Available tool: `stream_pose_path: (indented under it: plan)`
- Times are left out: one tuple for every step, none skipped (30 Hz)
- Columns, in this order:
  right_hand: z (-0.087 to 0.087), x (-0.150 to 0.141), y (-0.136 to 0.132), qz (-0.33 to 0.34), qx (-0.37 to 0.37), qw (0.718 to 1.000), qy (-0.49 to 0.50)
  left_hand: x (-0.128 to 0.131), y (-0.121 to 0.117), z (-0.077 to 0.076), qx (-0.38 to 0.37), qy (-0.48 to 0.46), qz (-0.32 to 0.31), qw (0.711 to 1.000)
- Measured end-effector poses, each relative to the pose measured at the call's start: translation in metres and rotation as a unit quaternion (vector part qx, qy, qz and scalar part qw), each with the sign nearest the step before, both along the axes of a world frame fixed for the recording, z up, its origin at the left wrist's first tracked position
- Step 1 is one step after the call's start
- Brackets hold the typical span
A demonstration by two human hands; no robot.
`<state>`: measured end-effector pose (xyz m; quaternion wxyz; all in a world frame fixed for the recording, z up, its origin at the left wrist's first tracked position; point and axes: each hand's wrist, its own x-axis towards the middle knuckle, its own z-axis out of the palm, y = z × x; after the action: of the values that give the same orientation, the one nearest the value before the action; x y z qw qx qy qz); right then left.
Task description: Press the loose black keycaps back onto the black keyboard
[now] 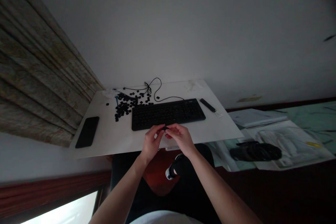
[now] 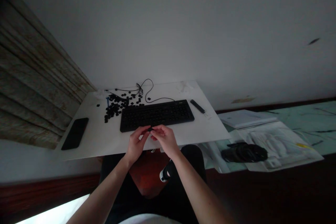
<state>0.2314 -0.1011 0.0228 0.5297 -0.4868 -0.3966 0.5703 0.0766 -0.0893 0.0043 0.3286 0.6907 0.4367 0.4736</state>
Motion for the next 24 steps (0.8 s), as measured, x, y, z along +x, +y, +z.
stream_pose_path:
  plan:
    - [-0.004, 0.002, -0.003, -0.006, -0.006, 1.0, 0.002, 0.0, -0.001, -0.002, 0.006, 0.013, -0.008, 1.0]
    - [-0.008, 0.004, -0.005, -0.012, -0.011, 1.0, 0.003, 0.001, -0.002, -0.004, 0.011, 0.025, -0.017, 0.999]
    - [-0.012, 0.006, -0.008, -0.016, -0.015, 1.0, 0.004, 0.002, -0.003, -0.006, 0.017, 0.037, -0.026, 0.999]
    - [-0.015, 0.008, -0.009, -0.021, -0.019, 1.0, 0.004, 0.003, -0.003, -0.007, 0.022, 0.048, -0.035, 0.998]
    - [-0.018, 0.011, -0.011, -0.026, -0.024, 0.999, 0.004, 0.005, -0.003, -0.008, 0.027, 0.058, -0.044, 0.997]
    - [-0.021, 0.014, -0.012, -0.032, -0.028, 0.999, 0.003, 0.008, -0.002, -0.009, 0.033, 0.068, -0.052, 0.996]
    - [-0.023, 0.017, -0.013, -0.04, -0.032, 0.999, 0.002, 0.011, -0.001, -0.01, 0.039, 0.078, -0.06, 0.994]
    - [-0.025, 0.02, -0.014, -0.048, -0.035, 0.998, 0.002, 0.014, 0.0, -0.012, 0.046, 0.088, -0.065, 0.993]
    - [-0.027, 0.023, -0.014, -0.055, -0.038, 0.998, 0.002, 0.018, 0.002, -0.013, 0.053, 0.096, -0.069, 0.992]
    - [-0.028, 0.027, -0.013, -0.061, -0.04, 0.997, 0.003, 0.022, 0.004, -0.015, 0.06, 0.104, -0.073, 0.99]
    - [-0.029, 0.031, -0.012, -0.065, -0.043, 0.997, 0.004, 0.026, 0.007, -0.017, 0.069, 0.113, -0.075, 0.988]
    - [-0.029, 0.037, -0.01, -0.069, -0.046, 0.997, 0.004, 0.03, 0.011, -0.018, 0.079, 0.125, -0.077, 0.986]
    - [-0.03, 0.042, -0.007, -0.075, -0.049, 0.996, 0.002, 0.035, 0.016, -0.019, 0.09, 0.142, -0.075, 0.983]
    - [-0.03, 0.049, -0.003, -0.081, -0.052, 0.995, -0.001, 0.039, 0.022, -0.019, 0.1, 0.163, -0.069, 0.979]
    - [-0.03, 0.056, 0.003, -0.089, -0.053, 0.995, -0.005, 0.043, 0.03, -0.019, 0.111, 0.189, -0.059, 0.974]
    - [-0.029, 0.063, 0.01, -0.099, -0.053, 0.994, -0.009, 0.047, 0.039, -0.018, 0.119, 0.217, -0.045, 0.968]
    - [-0.028, 0.07, 0.018, -0.107, -0.051, 0.993, -0.013, 0.05, 0.049, -0.016, 0.126, 0.244, -0.03, 0.961]
    - [-0.027, 0.077, 0.027, -0.113, -0.047, 0.992, -0.019, 0.053, 0.059, -0.014, 0.131, 0.27, -0.018, 0.954]
    - [-0.026, 0.083, 0.037, -0.116, -0.044, 0.992, -0.026, 0.056, 0.07, -0.012, 0.135, 0.294, -0.009, 0.946]
    - [-0.024, 0.089, 0.048, -0.116, -0.042, 0.992, -0.035, 0.058, 0.079, -0.01, 0.137, 0.315, -0.005, 0.939]
    - [-0.022, 0.093, 0.059, -0.112, -0.044, 0.992, -0.048, 0.059, 0.087, -0.009, 0.137, 0.334, -0.006, 0.933]
    - [-0.021, 0.097, 0.071, -0.105, -0.051, 0.991, -0.065, 0.061, 0.094, -0.009, 0.135, 0.349, -0.008, 0.927]
    - [-0.02, 0.099, 0.082, -0.096, -0.06, 0.99, -0.086, 0.062, 0.099, -0.01, 0.131, 0.362, -0.012, 0.923]
    - [-0.019, 0.1, 0.092, -0.085, -0.07, 0.988, -0.111, 0.062, 0.102, -0.012, 0.125, 0.372, -0.015, 0.92]
